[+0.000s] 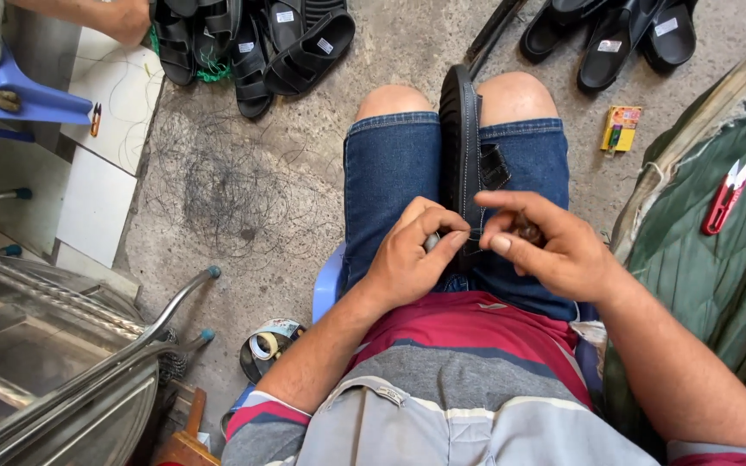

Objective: Hand-sewing a strap onto a black sandal using a needle and thread.

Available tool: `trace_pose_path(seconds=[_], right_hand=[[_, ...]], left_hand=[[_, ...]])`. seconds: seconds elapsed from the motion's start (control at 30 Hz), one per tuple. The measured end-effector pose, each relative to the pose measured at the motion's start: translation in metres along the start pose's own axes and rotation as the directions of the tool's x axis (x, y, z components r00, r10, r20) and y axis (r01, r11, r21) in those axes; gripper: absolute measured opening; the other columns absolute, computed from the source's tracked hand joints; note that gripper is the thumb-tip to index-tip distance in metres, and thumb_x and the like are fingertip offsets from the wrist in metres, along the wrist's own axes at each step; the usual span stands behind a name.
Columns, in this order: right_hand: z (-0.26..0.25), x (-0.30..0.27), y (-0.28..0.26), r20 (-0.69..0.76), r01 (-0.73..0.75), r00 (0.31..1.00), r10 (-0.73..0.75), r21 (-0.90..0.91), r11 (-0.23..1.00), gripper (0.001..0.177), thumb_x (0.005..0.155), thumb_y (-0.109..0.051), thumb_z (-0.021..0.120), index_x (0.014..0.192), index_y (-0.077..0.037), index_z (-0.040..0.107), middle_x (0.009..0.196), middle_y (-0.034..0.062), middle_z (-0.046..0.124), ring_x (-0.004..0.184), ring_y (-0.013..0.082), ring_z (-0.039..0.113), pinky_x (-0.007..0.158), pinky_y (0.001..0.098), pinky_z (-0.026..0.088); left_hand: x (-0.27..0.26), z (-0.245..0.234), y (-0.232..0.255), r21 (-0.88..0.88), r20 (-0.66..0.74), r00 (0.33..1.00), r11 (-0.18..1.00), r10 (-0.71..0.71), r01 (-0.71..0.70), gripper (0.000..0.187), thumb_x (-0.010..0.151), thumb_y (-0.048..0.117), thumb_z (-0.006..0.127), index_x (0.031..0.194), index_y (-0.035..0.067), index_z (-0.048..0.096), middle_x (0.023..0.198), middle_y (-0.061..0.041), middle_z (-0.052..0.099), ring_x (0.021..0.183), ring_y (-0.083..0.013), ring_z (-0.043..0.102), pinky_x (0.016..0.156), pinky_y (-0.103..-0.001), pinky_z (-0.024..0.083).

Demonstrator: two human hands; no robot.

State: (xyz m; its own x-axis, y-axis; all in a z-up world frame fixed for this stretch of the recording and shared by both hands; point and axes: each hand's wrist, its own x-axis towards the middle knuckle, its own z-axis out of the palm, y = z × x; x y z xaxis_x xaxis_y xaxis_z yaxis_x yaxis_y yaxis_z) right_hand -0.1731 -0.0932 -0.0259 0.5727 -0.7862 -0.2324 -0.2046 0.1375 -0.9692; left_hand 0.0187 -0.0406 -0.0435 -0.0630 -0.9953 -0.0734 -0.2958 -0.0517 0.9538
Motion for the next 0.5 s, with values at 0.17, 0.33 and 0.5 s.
trace_pose_path(seconds=[0.17, 0.33, 0.5], right_hand=[[-0.005, -0.003, -0.023, 0.085, 0.104, 0.994, -0.074, -0.423, 0.9, 0.041, 0.077, -0.023, 0.063, 0.116, -0.012, 0.059, 0.076, 0.0072, 0.071, 0.064, 0.028, 0.067, 0.053, 0.0376, 0.053], [0.003, -0.009, -0.011, 0.028, -0.004, 0.998, 0.049, -0.833, 0.554, 0.027, 0.078, -0.031, 0.061, 0.101, -0.017, 0.057, 0.075, 0.001, 0.069, 0.071, 0.0246, 0.066, 0.061, 0.0379, 0.053], [0.006, 0.001, -0.002, -0.023, -0.21, 0.96, 0.28, -0.719, 0.662, 0.027, 0.075, -0.031, 0.064, 0.098, -0.02, 0.055, 0.077, 0.0021, 0.069, 0.075, 0.0257, 0.066, 0.063, 0.0389, 0.052]], left_hand=[[-0.018, 0.006, -0.003, -0.022, -0.029, 0.998, 0.999, 0.048, -0.048, 0.009, 0.083, 0.023, 0.063, 0.092, 0.021, 0.063, 0.086, -0.001, 0.054, 0.061, -0.0178, 0.058, 0.053, -0.029, 0.048], [-0.027, 0.015, -0.013, 0.291, -0.105, 0.958, 0.93, 0.265, -0.225, 0.01, 0.08, 0.021, 0.065, 0.089, 0.024, 0.065, 0.099, 0.001, 0.052, 0.074, -0.0223, 0.063, 0.061, -0.031, 0.054], [-0.029, 0.016, -0.022, 0.303, -0.105, 0.941, 0.911, 0.322, -0.278, 0.009, 0.081, 0.02, 0.065, 0.09, 0.023, 0.065, 0.103, 0.001, 0.051, 0.078, -0.0229, 0.063, 0.063, -0.031, 0.054]])
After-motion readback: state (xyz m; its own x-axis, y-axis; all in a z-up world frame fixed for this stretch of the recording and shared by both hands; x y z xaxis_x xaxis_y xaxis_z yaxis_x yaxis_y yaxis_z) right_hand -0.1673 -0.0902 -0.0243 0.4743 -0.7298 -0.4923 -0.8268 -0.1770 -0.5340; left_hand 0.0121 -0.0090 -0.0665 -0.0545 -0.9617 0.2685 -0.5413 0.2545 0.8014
